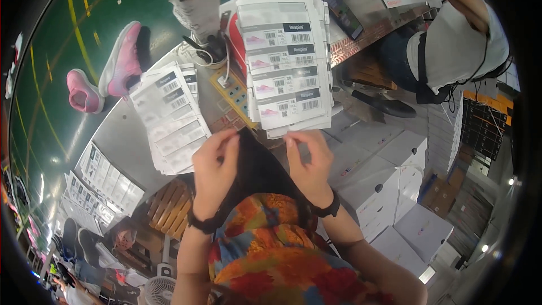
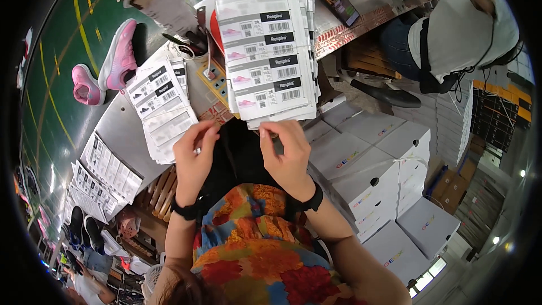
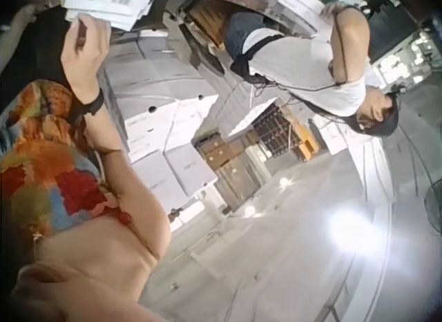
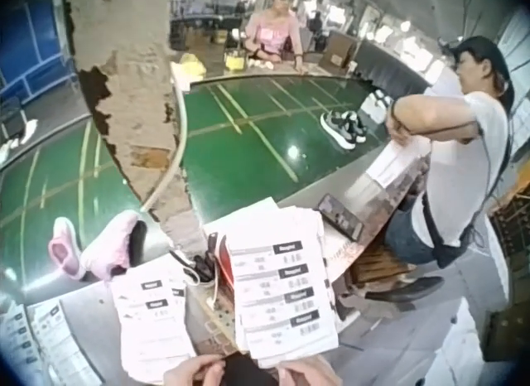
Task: Checking shoes and attaching corresponding printed labels in a factory setting.
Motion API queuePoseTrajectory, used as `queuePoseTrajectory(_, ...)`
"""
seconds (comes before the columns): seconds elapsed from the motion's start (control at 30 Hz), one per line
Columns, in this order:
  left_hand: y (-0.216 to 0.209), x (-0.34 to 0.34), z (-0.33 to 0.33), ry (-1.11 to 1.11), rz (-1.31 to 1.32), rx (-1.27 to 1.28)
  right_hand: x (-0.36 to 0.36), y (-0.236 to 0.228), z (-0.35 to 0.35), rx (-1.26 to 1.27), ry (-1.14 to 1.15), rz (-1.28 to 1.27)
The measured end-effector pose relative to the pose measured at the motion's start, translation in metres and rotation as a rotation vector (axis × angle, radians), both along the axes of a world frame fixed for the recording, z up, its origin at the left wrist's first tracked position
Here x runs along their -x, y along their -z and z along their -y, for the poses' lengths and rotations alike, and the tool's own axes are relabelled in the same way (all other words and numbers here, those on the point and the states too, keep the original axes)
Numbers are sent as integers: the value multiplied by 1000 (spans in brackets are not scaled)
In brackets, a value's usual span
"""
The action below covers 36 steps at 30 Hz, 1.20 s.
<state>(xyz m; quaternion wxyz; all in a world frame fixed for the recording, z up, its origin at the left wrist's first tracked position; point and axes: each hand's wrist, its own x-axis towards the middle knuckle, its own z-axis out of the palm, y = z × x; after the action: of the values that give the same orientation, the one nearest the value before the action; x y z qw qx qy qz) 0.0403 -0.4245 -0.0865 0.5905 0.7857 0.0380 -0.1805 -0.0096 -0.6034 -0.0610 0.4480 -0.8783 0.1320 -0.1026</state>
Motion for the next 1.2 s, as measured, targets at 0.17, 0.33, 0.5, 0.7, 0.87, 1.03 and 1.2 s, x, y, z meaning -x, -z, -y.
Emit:
queuePoseTrajectory(0.17, 4, -27, 57, 6, 255, -226, -16, 11, 24, 346, -61, 104)
queuePoseTrajectory(0.33, 12, -19, 74, -97, 286, -277, -34, 19, 55, 316, -121, 101)
queuePoseTrajectory(0.5, 10, -14, 82, -174, 311, -303, -87, 11, 84, 327, -266, 169)
queuePoseTrajectory(0.7, 3, -21, 82, -219, -59, -253, -119, -15, 93, 398, -394, -329)
queuePoseTrajectory(0.87, 10, -12, 87, -333, -36, -210, -119, -10, 90, 503, -381, -185)
queuePoseTrajectory(1.03, 7, 3, 93, -212, 550, -410, -131, -24, 90, 480, -386, -362)
queuePoseTrajectory(1.2, -7, 27, 94, 110, 955, -380, -142, -16, 92, 438, -500, -190)
